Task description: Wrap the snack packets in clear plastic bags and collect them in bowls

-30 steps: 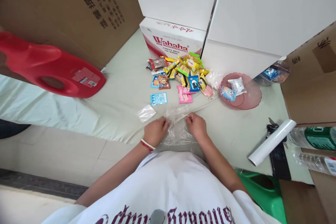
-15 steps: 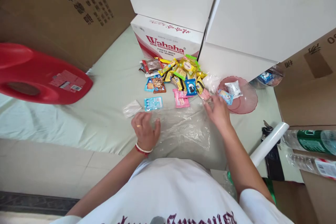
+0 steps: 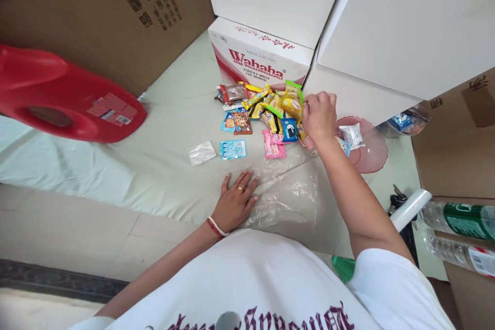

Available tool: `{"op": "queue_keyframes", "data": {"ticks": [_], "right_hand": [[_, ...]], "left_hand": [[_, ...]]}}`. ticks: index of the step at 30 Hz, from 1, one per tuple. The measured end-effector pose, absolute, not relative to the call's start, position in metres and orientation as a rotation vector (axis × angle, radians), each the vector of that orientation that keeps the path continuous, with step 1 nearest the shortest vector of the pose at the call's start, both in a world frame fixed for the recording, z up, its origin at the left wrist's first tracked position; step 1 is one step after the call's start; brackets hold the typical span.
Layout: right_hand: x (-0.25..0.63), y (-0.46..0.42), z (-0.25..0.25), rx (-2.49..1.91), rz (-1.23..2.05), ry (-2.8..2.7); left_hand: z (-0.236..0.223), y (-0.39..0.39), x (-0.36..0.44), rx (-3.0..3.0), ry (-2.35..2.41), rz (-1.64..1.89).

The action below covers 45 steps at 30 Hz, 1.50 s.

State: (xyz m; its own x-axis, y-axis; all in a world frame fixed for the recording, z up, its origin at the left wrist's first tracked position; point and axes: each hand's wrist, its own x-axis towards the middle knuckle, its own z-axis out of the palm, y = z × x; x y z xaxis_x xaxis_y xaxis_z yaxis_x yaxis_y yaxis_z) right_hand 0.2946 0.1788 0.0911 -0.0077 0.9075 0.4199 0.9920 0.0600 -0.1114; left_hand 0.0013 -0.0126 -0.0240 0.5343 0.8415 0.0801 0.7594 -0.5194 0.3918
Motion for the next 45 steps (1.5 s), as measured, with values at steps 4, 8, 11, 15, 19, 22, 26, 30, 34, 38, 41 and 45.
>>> {"op": "queue_keyframes", "data": {"ticks": [4, 8, 11, 15, 19, 22, 26, 30, 34, 38, 41, 45], "right_hand": [[0.3, 0.178, 0.08, -1.751, -0.146, -2.221], [0.287, 0.204, 0.058, -1.858, -0.003, -2.281], [0.287, 0.209, 0.057, -1.912, -0.009, -2.084], [0.301, 0.166, 0.09, -1.645, 0.073, -1.913], [0.304, 0.094, 0.126, -1.391, 0.816, -1.973], [0.29, 0.056, 0.118, -1.201, 1.449, -2.088], [0.265, 0.043, 0.062, -1.163, 1.531, -2.319], [0.255, 0.034, 0.027, -1.499, 0.776, -2.413], [0.265, -0.004, 0.036, -1.488, 0.576, -2.341], [0.286, -0.056, 0.034, -1.361, 0.721, -2.436], [0.301, -0.081, 0.024, -1.473, 0.734, -2.332], [0.311, -0.076, 0.031, -1.376, 0.99, -2.17]], "left_hand": [[-0.026, -0.012, 0.003, 2.457, 1.372, 0.385], [-0.028, -0.012, -0.001, 2.456, 1.417, 0.373], [-0.027, -0.013, -0.003, 2.456, 1.437, 0.357], [-0.026, -0.013, -0.002, 2.437, 1.481, 0.356], [-0.027, -0.013, 0.004, 2.445, 1.497, 0.353], [-0.029, -0.012, 0.007, 2.438, 1.518, 0.328], [-0.029, -0.012, 0.009, 2.411, 1.551, 0.307], [-0.028, -0.016, 0.007, 2.377, 1.649, 0.351], [-0.023, -0.025, -0.011, 2.47, 1.529, 0.526], [-0.013, -0.026, -0.04, 2.595, 0.859, 0.408], [-0.01, -0.02, -0.057, 2.556, 0.77, 0.227], [-0.007, -0.006, -0.064, 2.433, 0.815, 0.183]]}}
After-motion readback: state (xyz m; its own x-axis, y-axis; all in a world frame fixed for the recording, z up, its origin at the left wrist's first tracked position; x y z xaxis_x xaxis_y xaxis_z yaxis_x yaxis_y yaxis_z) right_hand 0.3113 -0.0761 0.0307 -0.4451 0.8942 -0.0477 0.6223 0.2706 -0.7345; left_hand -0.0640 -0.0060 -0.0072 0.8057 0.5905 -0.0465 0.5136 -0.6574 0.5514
